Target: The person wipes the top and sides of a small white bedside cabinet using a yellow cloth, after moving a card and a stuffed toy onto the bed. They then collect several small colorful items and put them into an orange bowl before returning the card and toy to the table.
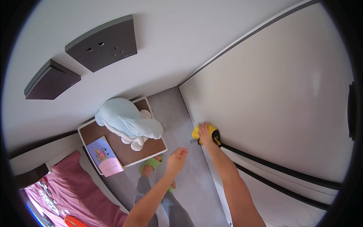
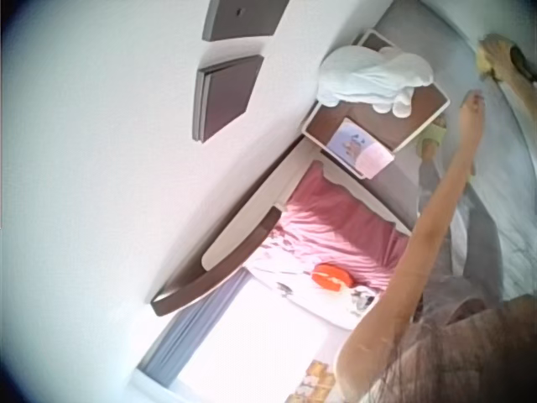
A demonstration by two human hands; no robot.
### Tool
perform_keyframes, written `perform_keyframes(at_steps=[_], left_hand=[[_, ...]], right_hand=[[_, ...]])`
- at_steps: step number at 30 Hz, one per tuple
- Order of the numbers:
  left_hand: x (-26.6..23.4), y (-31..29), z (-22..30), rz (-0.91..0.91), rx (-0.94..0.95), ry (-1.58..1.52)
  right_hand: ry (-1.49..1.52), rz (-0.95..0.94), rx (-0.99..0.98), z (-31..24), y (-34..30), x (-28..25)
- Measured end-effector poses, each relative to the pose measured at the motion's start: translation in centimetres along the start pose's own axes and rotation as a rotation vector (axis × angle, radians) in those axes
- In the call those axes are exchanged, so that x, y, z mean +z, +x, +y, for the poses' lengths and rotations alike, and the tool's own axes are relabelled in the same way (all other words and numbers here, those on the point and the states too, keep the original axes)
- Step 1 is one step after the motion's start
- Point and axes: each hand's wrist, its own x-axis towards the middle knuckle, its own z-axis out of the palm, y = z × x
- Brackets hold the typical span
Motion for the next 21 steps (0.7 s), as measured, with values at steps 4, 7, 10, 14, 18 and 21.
perform_keyframes(at_steps=[4, 7, 10, 14, 18, 21], left_hand=[[-9.5, 4.9, 0.3, 0.046, 0.160, 0.166], [-11.6, 6.9, -1.4, 0.135, 0.153, 0.190], [-10.3, 4.0, -4.5, 0.166, 0.039, 0.171], [-5.0, 2.4, -5.6, -0.024, -0.004, 0.090], [-1.5, 0.8, -3.7, -0.172, 0.056, 0.080], [1.8, 0.8, -1.2, -0.293, 0.060, -0.032]], right_hand=[[-0.008, 0.505, 0.480, 3.2, 14.9, -11.2], [0.049, 0.636, 0.635, 6.1, 19.1, -17.5], [0.139, 0.531, 0.517, 0.4, 18.8, -15.6], [0.427, 0.801, 0.511, -12.1, 15.1, 3.1], [0.200, 0.316, 0.254, -26.4, 4.3, 12.8], [0.066, 0.052, 0.147, -33.1, -5.4, 16.8]])
